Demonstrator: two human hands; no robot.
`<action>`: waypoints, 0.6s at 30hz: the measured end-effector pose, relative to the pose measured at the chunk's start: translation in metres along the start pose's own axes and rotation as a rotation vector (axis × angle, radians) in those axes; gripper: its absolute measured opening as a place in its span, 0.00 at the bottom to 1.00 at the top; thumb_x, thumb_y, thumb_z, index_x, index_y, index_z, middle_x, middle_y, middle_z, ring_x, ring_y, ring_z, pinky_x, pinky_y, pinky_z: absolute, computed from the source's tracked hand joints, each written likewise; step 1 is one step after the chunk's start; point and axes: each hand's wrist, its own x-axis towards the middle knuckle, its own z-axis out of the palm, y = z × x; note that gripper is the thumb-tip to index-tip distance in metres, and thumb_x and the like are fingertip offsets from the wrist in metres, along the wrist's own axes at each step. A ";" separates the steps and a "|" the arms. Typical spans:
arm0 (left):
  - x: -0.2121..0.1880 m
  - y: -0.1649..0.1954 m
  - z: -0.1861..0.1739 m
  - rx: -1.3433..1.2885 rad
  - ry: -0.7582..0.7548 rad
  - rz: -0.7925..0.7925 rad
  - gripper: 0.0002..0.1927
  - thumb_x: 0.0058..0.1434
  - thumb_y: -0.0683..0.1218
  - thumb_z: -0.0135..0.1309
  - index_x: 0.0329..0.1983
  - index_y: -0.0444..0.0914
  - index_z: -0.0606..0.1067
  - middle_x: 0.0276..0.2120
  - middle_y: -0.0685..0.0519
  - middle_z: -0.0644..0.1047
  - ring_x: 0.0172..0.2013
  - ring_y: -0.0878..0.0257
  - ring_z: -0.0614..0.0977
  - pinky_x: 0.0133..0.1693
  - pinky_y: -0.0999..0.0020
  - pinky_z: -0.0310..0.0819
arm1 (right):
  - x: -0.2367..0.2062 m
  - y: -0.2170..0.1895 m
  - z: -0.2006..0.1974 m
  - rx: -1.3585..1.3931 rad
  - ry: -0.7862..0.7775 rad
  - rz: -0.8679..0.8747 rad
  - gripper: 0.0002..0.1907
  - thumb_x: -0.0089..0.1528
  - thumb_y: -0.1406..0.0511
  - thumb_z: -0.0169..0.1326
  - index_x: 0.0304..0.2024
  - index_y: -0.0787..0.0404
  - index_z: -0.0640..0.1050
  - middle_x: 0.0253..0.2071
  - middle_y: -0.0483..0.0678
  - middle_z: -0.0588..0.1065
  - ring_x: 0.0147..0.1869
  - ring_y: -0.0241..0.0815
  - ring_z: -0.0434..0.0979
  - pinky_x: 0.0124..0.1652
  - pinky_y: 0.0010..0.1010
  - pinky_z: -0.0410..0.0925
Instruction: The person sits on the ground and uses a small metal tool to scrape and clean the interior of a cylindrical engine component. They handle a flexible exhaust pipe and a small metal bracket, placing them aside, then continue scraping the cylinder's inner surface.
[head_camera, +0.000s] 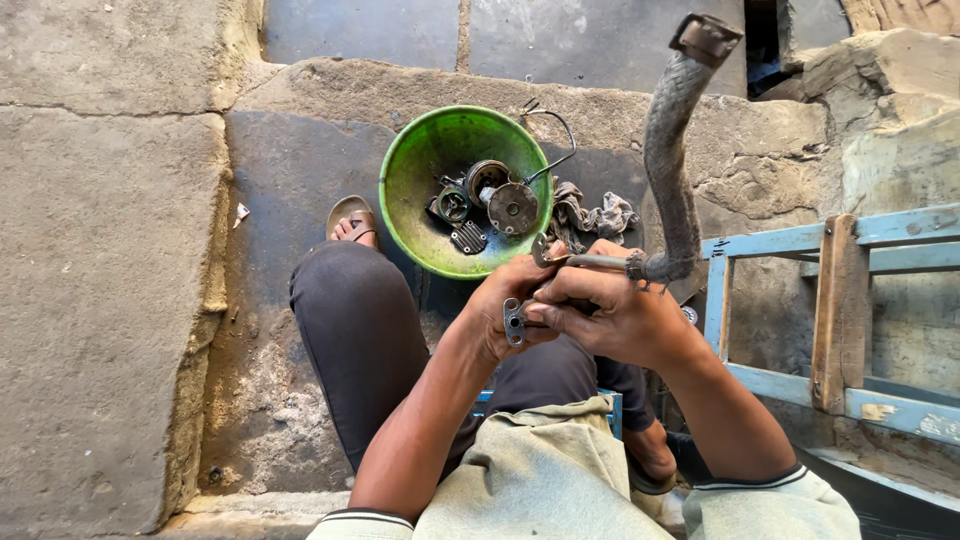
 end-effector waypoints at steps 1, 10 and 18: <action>0.000 0.000 -0.001 -0.029 -0.005 -0.013 0.12 0.70 0.54 0.52 0.36 0.42 0.70 0.19 0.59 0.68 0.13 0.73 0.68 0.12 0.78 0.53 | -0.001 0.001 0.000 0.007 0.008 -0.005 0.08 0.54 0.62 0.70 0.32 0.55 0.83 0.30 0.44 0.79 0.33 0.42 0.73 0.33 0.34 0.66; -0.002 0.001 0.002 -0.047 0.015 0.003 0.13 0.71 0.54 0.53 0.37 0.41 0.70 0.19 0.59 0.69 0.13 0.72 0.69 0.11 0.78 0.55 | -0.002 0.002 0.003 -0.003 0.016 -0.032 0.09 0.54 0.61 0.70 0.31 0.53 0.82 0.30 0.43 0.79 0.34 0.42 0.72 0.35 0.34 0.65; -0.006 0.002 0.013 0.024 0.092 0.018 0.14 0.70 0.54 0.51 0.37 0.40 0.71 0.21 0.58 0.70 0.14 0.73 0.69 0.11 0.78 0.56 | -0.002 -0.001 -0.003 -0.021 -0.017 -0.061 0.10 0.54 0.60 0.70 0.30 0.53 0.81 0.27 0.42 0.77 0.33 0.42 0.70 0.37 0.35 0.64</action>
